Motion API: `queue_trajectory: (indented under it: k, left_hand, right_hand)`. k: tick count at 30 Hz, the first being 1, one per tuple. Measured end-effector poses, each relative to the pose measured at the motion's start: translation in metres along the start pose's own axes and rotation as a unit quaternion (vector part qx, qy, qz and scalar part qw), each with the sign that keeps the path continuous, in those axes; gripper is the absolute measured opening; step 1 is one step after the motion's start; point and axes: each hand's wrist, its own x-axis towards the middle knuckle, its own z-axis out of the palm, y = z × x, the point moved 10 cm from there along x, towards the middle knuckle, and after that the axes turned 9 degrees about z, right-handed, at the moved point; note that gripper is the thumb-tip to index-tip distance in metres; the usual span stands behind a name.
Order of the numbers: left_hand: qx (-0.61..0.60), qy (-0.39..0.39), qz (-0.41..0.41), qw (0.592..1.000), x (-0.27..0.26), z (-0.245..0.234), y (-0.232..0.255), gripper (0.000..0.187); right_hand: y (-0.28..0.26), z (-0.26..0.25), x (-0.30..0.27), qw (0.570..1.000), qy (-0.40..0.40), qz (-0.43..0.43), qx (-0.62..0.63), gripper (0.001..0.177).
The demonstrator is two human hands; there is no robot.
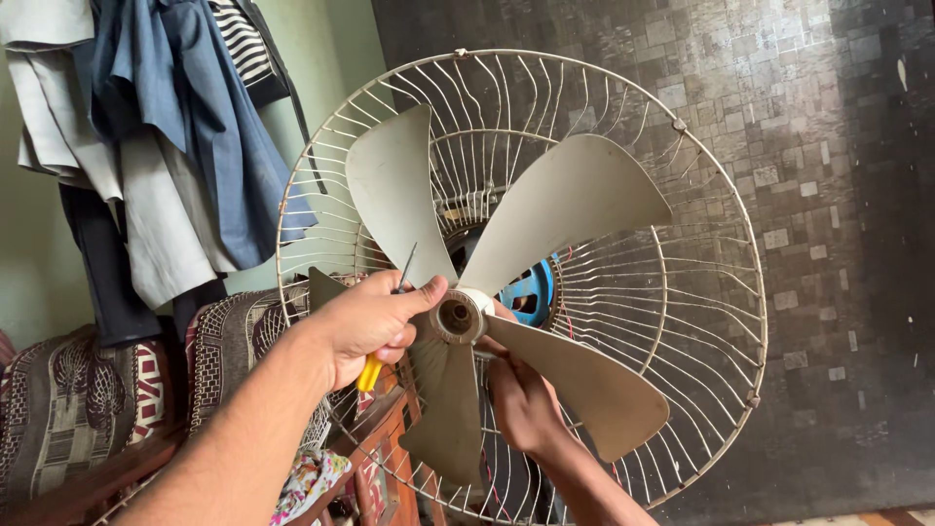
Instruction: The person disassembles a standing fan by removing the front grille, unscrewing the fan blade hub, and using a screwdriver to access the motor housing. The person then manipulates the motor's rear cap and internal components with the screwdriver.
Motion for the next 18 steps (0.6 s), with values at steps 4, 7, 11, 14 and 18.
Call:
queue_trajectory:
  k: [4, 7, 11, 14, 18]
  left_hand:
    - [-0.014, -0.008, -0.012, 1.000, -0.002, -0.004, -0.006, 0.035]
    - [-0.028, -0.009, -0.019, 0.999, -0.003, -0.007, -0.011, 0.035]
    - [-0.051, -0.004, -0.022, 0.998, -0.003, -0.007, -0.014, 0.036]
    - [-0.080, -0.005, -0.006, 0.997, -0.002, -0.003, -0.013, 0.037]
    - [-0.090, 0.008, 0.006, 0.996, 0.004, -0.003, -0.014, 0.037]
  right_hand:
    - [-0.001, 0.012, 0.014, 0.991, 0.006, 0.061, 0.120, 0.040]
    - [-0.009, 0.014, 0.018, 0.994, 0.018, 0.055, 0.096, 0.039]
    - [-0.016, 0.008, 0.020, 0.998, 0.058, 0.025, 0.027, 0.036]
    - [-0.007, 0.009, 0.022, 0.992, 0.064, 0.060, 0.086, 0.030]
    - [0.004, 0.014, 0.022, 0.989, 0.073, 0.088, 0.092, 0.024]
